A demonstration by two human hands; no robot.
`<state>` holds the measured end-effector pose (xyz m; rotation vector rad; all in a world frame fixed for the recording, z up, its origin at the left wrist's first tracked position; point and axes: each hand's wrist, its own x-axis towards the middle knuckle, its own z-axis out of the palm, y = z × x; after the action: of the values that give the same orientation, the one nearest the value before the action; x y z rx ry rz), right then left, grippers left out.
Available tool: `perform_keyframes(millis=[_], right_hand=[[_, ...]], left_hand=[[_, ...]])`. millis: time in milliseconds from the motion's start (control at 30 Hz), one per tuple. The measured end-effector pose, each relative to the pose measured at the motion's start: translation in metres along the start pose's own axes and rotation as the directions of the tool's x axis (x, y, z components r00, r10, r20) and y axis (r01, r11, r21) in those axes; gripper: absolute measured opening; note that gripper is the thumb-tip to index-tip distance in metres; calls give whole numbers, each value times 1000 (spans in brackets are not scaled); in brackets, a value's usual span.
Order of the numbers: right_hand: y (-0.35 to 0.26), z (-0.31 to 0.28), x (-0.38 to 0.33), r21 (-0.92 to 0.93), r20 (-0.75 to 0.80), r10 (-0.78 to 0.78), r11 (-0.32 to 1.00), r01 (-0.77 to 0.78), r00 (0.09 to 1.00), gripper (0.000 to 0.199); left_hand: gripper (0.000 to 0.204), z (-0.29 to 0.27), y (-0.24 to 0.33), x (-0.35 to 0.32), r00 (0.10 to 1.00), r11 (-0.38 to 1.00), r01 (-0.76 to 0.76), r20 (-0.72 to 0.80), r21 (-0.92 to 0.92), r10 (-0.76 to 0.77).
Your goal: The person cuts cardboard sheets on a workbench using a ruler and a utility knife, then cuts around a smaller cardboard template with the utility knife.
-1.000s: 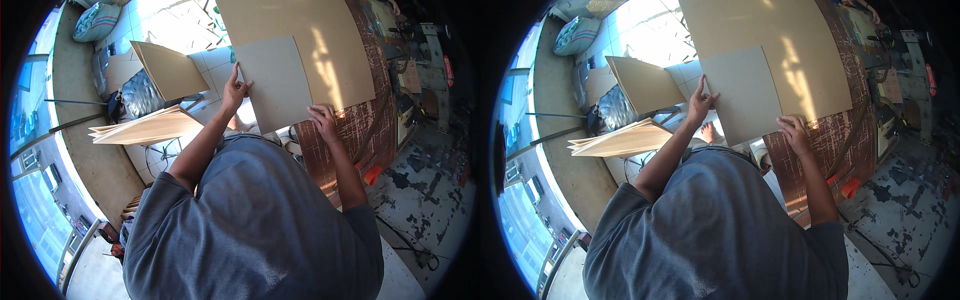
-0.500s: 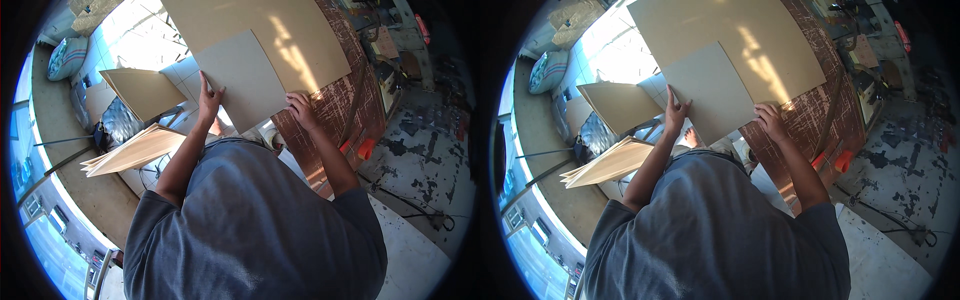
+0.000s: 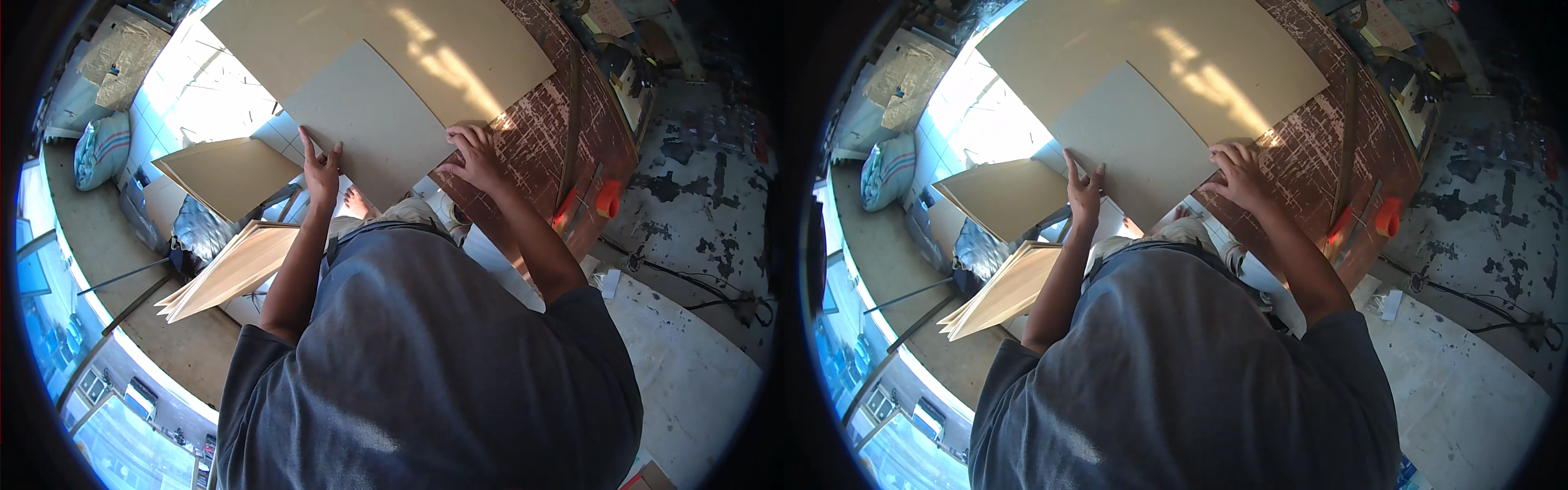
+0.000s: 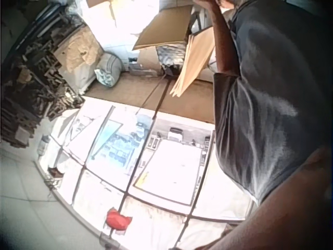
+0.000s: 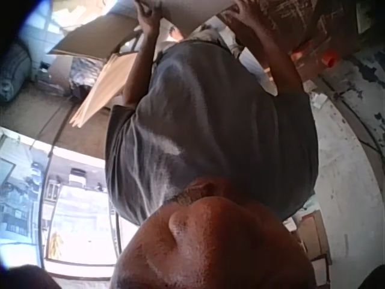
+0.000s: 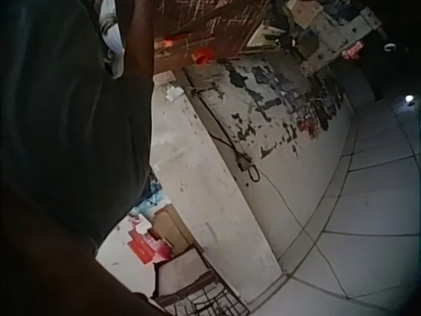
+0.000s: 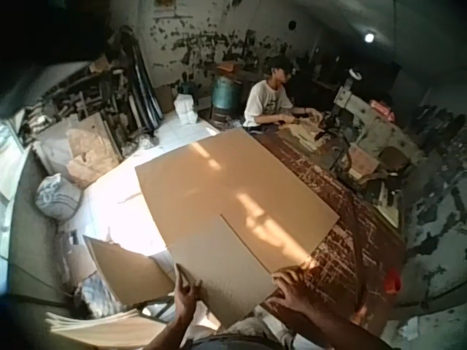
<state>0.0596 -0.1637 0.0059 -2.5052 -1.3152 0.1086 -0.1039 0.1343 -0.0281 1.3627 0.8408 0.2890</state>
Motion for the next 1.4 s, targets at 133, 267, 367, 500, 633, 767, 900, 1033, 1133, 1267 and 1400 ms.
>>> perform_keyframes(millis=[133,267,367,500,633,767,900,1033,1133,1267,1400], right_hand=[[3,4,-3,-6,-39,-1,1000,1,999,55],[7,0,-4,10,17,43,999,-43,999,53],[12,3,-2,-1,-32,-2,1000,2,999,49],[24,3,-4,53,-71,-49,997,53,996,41],[38,-2,-1,191,-124,-168,963,189,978,32],[62,6,3,282,-118,-242,922,266,963,29],[68,9,5,300,-58,-267,914,272,962,27],[69,18,3,317,-103,-253,908,272,962,25],[73,25,4,282,-169,-286,903,325,943,23],[66,12,3,296,-103,-282,907,300,954,24],[66,14,-2,265,-135,-270,917,297,953,22]], left_hand=[[99,-3,-12,-13,986,952,-165,8,259,168],[100,4,1,-55,980,906,-193,126,377,156],[102,-1,-16,-71,893,633,-434,397,641,211],[97,3,-12,-97,833,448,-534,536,717,136],[91,2,-30,-100,796,359,-605,557,711,237],[91,11,-32,-105,740,252,-663,565,705,365],[87,14,-35,-111,775,235,-621,539,748,330],[83,19,-43,-111,806,247,-577,494,778,327],[79,21,-51,-116,816,253,-559,471,790,336],[75,24,-50,-121,846,270,-512,423,816,325],[69,28,-33,-123,827,240,-540,457,807,326]])
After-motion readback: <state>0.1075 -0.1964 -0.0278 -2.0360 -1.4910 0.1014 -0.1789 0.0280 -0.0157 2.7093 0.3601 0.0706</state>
